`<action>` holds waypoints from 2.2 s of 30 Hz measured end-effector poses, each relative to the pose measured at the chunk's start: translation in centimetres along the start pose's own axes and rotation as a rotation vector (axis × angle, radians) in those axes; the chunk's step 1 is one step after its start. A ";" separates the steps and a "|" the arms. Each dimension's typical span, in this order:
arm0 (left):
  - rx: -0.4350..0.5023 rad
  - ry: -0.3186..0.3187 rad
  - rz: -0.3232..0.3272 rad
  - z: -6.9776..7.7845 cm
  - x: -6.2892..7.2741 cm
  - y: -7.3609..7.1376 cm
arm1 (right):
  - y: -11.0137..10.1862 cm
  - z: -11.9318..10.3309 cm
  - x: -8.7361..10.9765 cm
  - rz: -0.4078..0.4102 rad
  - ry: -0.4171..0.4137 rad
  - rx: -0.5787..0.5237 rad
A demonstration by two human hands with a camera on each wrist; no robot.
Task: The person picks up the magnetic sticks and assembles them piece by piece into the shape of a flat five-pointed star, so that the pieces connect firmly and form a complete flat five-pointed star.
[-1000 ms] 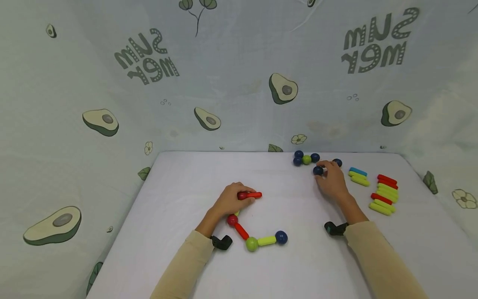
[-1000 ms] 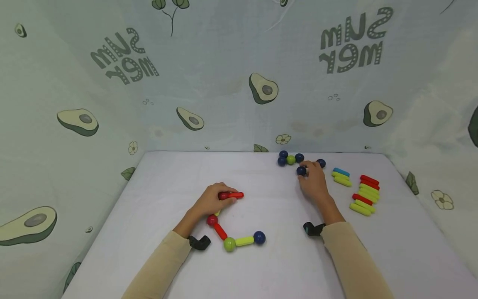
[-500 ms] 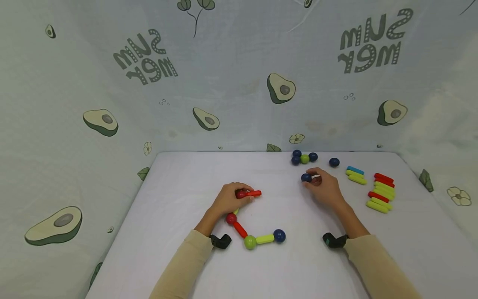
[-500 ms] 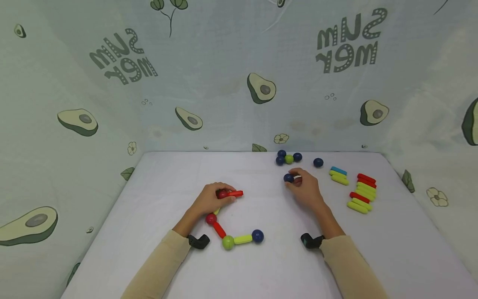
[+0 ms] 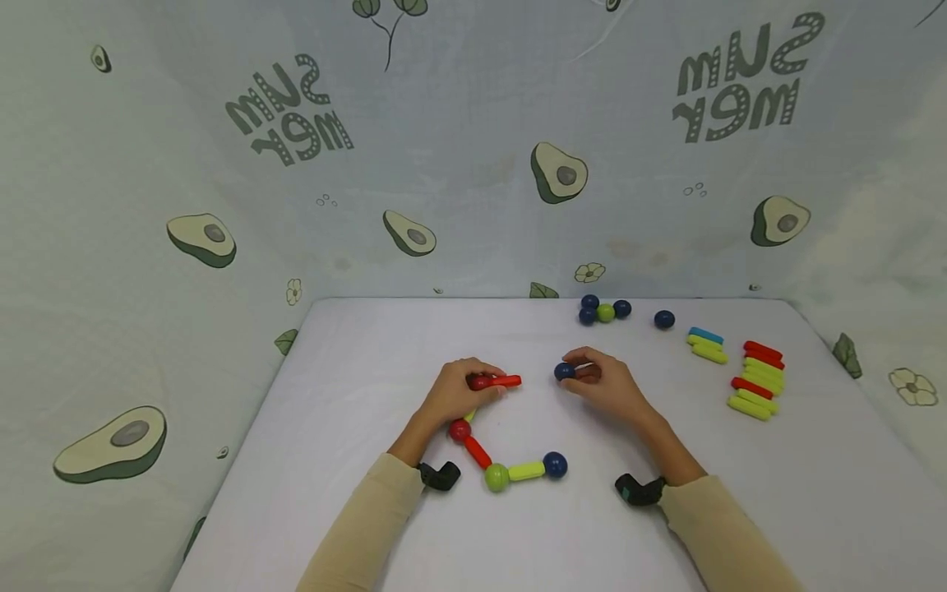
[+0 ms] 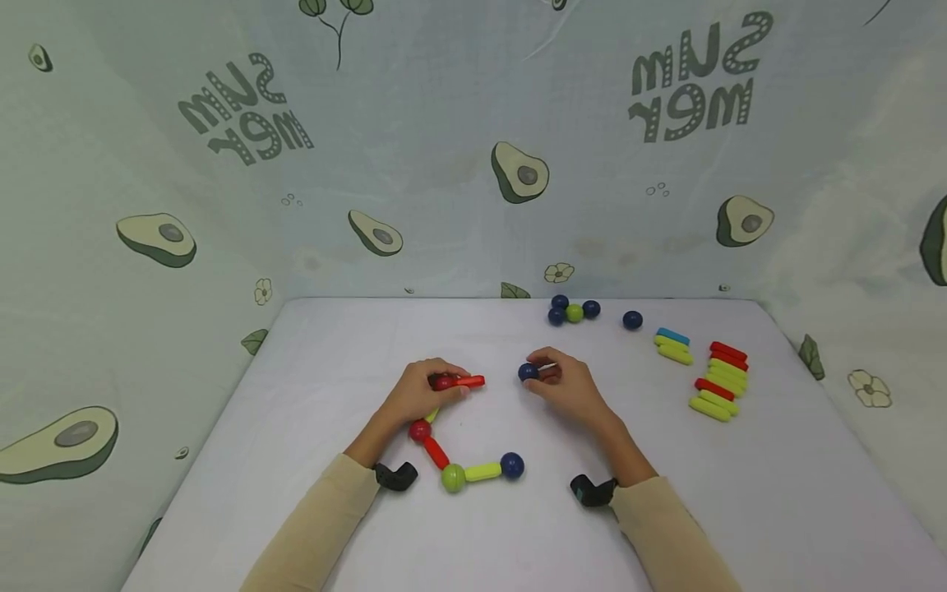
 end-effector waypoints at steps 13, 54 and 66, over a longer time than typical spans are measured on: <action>-0.023 0.014 0.006 0.3 -0.3 -0.1 | 2.6 -2.3 -1.4 -0.077 -0.043 -0.011; -0.114 -0.131 0.116 -0.6 1.8 -1.3 | -13.3 10.1 5.9 0.204 0.299 0.360; -0.147 -0.141 -0.014 0.0 2.2 -1.1 | -12.7 9.6 5.8 0.170 0.272 0.357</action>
Point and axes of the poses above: each hand's wrist, its own x-axis away from the middle knuckle, its own y-axis out of the palm, z = x × y, the point moved 6 cm from there along -x, towards the middle knuckle, and after that the axes turned 15 degrees about -z, right-handed, at the moved point
